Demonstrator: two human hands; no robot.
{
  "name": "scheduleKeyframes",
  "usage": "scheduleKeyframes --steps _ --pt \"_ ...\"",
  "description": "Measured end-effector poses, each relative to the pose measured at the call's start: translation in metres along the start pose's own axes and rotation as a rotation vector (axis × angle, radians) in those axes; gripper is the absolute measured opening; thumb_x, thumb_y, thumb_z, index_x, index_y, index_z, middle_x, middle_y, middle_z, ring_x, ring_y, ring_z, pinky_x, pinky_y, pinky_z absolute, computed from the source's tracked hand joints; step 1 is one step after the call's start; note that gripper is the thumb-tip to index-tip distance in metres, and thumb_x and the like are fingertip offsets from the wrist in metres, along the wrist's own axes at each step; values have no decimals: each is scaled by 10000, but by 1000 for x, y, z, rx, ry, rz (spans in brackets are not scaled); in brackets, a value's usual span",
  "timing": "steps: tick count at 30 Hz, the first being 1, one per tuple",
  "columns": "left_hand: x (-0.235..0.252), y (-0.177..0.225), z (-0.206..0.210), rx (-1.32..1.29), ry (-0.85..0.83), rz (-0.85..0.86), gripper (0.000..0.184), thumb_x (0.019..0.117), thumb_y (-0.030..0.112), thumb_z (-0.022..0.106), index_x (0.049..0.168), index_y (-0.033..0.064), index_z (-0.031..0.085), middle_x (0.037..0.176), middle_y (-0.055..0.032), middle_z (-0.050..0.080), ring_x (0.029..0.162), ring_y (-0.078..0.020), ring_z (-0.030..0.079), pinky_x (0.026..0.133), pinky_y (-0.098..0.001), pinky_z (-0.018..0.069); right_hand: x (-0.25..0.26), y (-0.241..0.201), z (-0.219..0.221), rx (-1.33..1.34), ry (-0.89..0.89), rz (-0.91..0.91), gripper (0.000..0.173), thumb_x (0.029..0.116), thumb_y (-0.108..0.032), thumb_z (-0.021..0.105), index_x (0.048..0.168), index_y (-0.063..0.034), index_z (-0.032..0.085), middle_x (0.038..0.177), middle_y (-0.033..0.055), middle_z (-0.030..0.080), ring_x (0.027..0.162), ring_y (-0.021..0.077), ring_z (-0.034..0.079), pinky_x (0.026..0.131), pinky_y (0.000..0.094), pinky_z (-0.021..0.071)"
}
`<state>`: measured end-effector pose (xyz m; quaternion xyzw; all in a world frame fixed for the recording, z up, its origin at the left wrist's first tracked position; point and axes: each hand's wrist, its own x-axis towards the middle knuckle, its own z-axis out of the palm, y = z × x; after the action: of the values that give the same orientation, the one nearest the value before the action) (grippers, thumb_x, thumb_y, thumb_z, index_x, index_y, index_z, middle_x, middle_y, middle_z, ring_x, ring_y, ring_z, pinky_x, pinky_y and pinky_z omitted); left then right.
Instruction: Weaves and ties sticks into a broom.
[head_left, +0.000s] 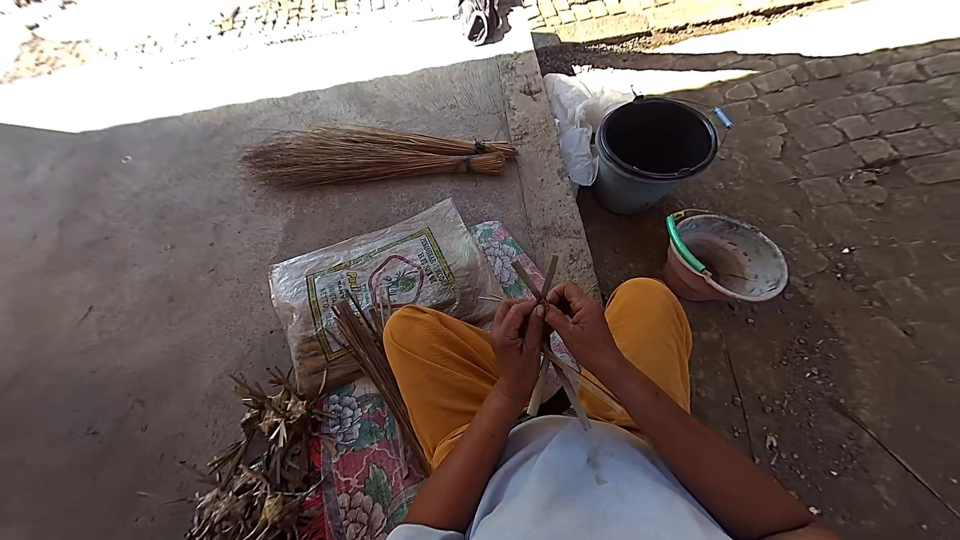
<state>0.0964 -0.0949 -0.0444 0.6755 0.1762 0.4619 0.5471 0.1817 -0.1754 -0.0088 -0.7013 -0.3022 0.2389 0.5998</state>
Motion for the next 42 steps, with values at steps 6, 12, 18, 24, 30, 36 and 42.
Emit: scheduleKeyframes --steps 6,12,18,24,30,36,42 --pt "11 20 -8 -392 -12 -435 124 983 -11 595 961 -22 717 851 -21 714 773 -53 674 746 -234 582 2 13 -2 133 15 -242 55 953 -49 654 974 -22 611 886 -5 675 799 18 645 774 197 557" --pt "11 26 -6 -583 -27 -559 177 1005 5 556 943 -3 722 810 -26 724 734 -66 688 732 -252 593 7 19 -1 115 105 -424 106 942 -99 698 973 -60 605 909 -20 690 829 22 665 787 209 572" --pt "19 37 -10 -720 28 -763 218 1041 2 474 1016 -9 691 853 -57 735 765 -97 710 754 -268 604 11 1 -16 67 -101 -337 100 935 -62 687 1022 -14 674 948 12 705 871 47 680 837 236 585" --pt "17 26 -14 -727 -41 -683 201 1011 -4 534 968 -15 729 852 -71 747 764 -104 717 762 -277 607 7 -3 -13 220 -64 -217 95 903 19 701 988 -23 689 937 8 719 837 59 691 812 235 599" --pt "14 22 -19 -582 -126 -515 173 994 -2 575 924 7 733 883 -34 716 797 -82 684 781 -271 592 6 -20 -14 294 -92 30 87 909 42 669 905 -42 645 795 14 678 707 67 646 708 210 562" --pt "22 30 -22 -429 -224 -632 128 1036 13 506 976 28 618 822 -5 679 763 -67 665 757 -243 568 14 -5 -21 -93 -104 -217 54 893 -45 718 933 -34 683 919 27 642 829 59 629 788 229 553" --pt "31 30 -33 -215 -376 -623 83 986 -42 559 951 13 611 776 -4 669 687 -35 625 664 -185 524 15 -12 -32 -278 -125 -509 150 885 8 647 1011 1 727 1005 79 689 880 73 649 805 208 561"
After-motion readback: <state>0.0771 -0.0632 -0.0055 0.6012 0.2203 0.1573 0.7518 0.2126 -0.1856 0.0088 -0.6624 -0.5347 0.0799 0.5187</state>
